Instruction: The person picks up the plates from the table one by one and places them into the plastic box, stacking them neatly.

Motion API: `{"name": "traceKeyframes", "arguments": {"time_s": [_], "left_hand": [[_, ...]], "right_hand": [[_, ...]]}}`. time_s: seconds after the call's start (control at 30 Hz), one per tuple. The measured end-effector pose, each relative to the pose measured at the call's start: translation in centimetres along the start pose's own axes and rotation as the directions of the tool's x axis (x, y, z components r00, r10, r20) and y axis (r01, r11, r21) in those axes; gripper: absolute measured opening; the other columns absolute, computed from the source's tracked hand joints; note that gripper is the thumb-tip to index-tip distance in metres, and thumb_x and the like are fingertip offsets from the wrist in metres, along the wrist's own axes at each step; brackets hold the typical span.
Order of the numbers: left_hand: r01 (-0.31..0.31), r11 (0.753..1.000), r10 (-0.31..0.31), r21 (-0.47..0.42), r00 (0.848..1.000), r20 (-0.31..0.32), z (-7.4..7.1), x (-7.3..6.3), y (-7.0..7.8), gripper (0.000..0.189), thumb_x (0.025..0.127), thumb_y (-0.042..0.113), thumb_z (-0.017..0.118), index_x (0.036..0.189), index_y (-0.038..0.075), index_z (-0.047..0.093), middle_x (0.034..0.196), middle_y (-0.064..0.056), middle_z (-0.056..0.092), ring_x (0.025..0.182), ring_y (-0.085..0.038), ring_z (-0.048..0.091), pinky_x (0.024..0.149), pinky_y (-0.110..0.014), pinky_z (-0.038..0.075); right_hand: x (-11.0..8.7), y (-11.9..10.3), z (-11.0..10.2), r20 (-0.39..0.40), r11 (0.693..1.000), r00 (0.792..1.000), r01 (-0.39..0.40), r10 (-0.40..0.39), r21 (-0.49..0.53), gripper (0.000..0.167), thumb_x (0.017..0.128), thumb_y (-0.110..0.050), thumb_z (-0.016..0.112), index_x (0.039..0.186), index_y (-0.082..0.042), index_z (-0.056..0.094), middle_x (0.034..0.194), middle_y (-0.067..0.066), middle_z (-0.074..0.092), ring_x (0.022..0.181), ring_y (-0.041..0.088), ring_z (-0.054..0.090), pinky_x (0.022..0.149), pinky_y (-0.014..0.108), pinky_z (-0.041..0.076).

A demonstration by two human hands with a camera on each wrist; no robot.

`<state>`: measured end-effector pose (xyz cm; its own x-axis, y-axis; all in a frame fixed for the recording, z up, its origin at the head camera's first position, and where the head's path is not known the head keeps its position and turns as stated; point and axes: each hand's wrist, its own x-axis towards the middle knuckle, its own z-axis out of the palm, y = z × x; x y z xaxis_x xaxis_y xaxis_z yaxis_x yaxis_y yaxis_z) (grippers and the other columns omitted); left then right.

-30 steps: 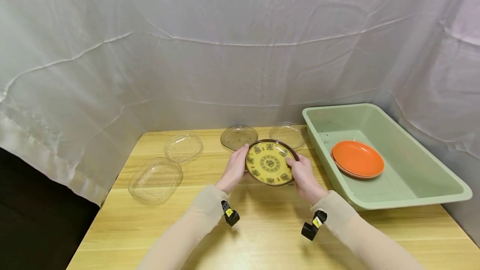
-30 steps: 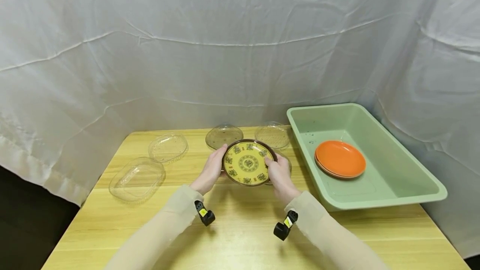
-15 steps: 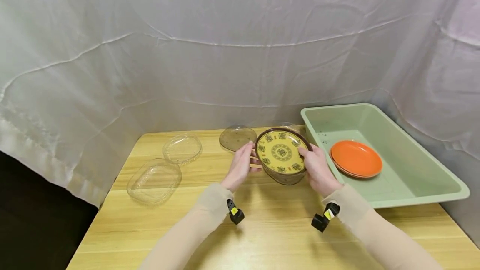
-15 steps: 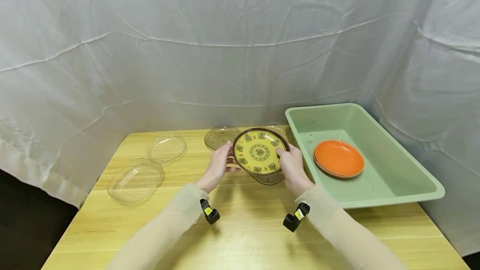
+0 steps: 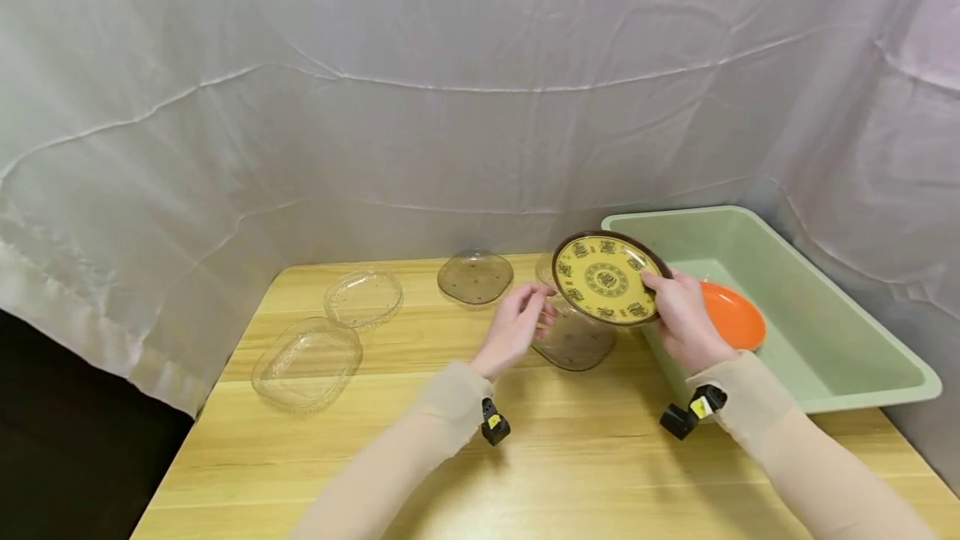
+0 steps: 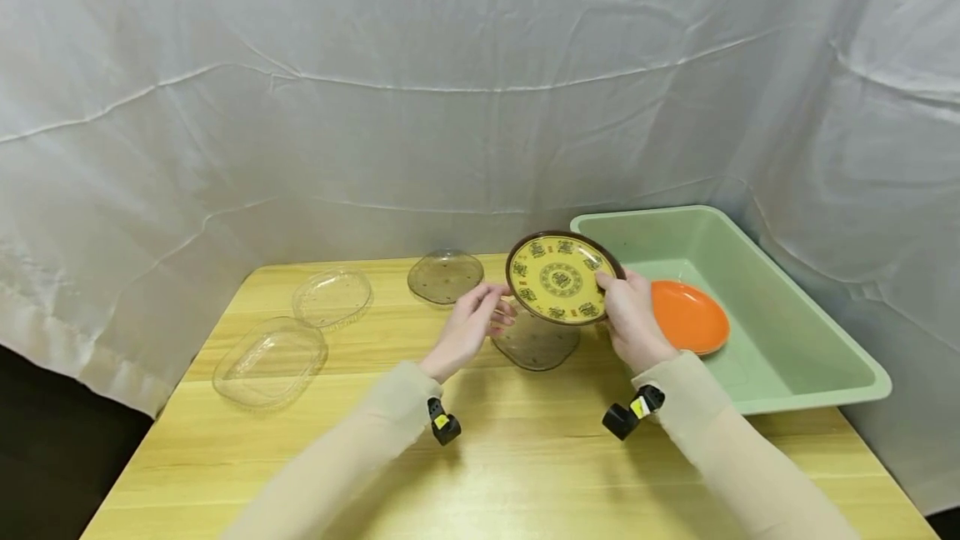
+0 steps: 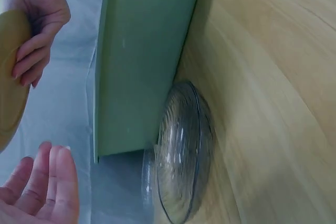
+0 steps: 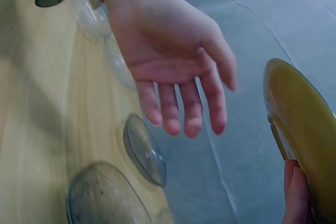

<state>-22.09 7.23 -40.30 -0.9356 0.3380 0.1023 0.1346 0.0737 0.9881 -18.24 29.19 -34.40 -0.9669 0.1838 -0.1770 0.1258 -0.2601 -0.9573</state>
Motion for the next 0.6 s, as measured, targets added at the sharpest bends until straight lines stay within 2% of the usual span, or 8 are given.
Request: {"name": "traceKeyframes", "arguments": {"time_s": [0.1,0.2,0.37,0.5,0.6], "left_hand": [[-0.049,0.996,0.048,0.075,0.999,0.013,0.9,0.2,0.1,0.03,0.107,0.02,0.045,0.123,0.003,0.063,0.104,-0.02,0.071,0.083,-0.014,0.066,0.08,-0.035,0.063],[-0.097,0.983,0.091,0.159,0.995,0.043,1.9,0.2,0.5,0.028,0.105,0.019,0.048,0.123,0.005,0.064,0.102,-0.014,0.073,0.087,-0.018,0.069,0.084,-0.033,0.061],[-0.168,0.942,0.146,0.291,0.984,0.098,3.7,0.3,1.0,0.029,0.102,0.02,0.05,0.124,0.009,0.065,0.106,-0.01,0.074,0.089,-0.011,0.068,0.082,-0.018,0.055],[-0.22,0.903,0.18,0.37,0.974,0.139,5.1,0.3,1.4,0.03,0.101,0.021,0.049,0.124,0.012,0.066,0.107,-0.006,0.075,0.091,-0.007,0.067,0.085,-0.015,0.053],[-0.258,0.862,0.197,0.435,0.963,0.182,6.1,0.3,1.6,0.03,0.102,0.023,0.048,0.126,0.014,0.065,0.106,0.001,0.073,0.092,-0.005,0.066,0.085,-0.014,0.053]], "right_hand": [[0.3,-0.6,-1.1,-0.005,0.999,1.0,0.009,-0.009,0.037,0.026,0.106,-0.014,0.044,0.131,-0.007,0.046,0.08,-0.011,0.073,0.075,0.0,0.072,0.069,0.017,0.061],[0.5,-1.1,-2.4,-0.006,0.997,1.0,0.017,-0.017,0.069,0.013,0.105,-0.013,0.046,0.118,-0.01,0.047,0.078,-0.008,0.073,0.073,0.003,0.073,0.066,0.019,0.062],[0.7,-1.9,-4.6,-0.026,0.992,1.0,0.004,-0.001,0.123,0.013,0.104,-0.013,0.05,0.117,-0.01,0.047,0.077,-0.004,0.074,0.069,0.006,0.074,0.062,0.023,0.063],[1.0,-2.4,-6.5,-0.041,0.989,0.999,0.005,0.001,0.145,0.015,0.103,-0.012,0.053,0.117,-0.009,0.047,0.077,-0.003,0.074,0.069,0.008,0.074,0.062,0.024,0.063],[1.3,-2.6,-8.0,-0.068,0.988,0.998,0.01,0.0,0.153,0.016,0.102,-0.011,0.055,0.116,-0.009,0.048,0.076,-0.002,0.074,0.067,0.01,0.074,0.06,0.024,0.062]]}}
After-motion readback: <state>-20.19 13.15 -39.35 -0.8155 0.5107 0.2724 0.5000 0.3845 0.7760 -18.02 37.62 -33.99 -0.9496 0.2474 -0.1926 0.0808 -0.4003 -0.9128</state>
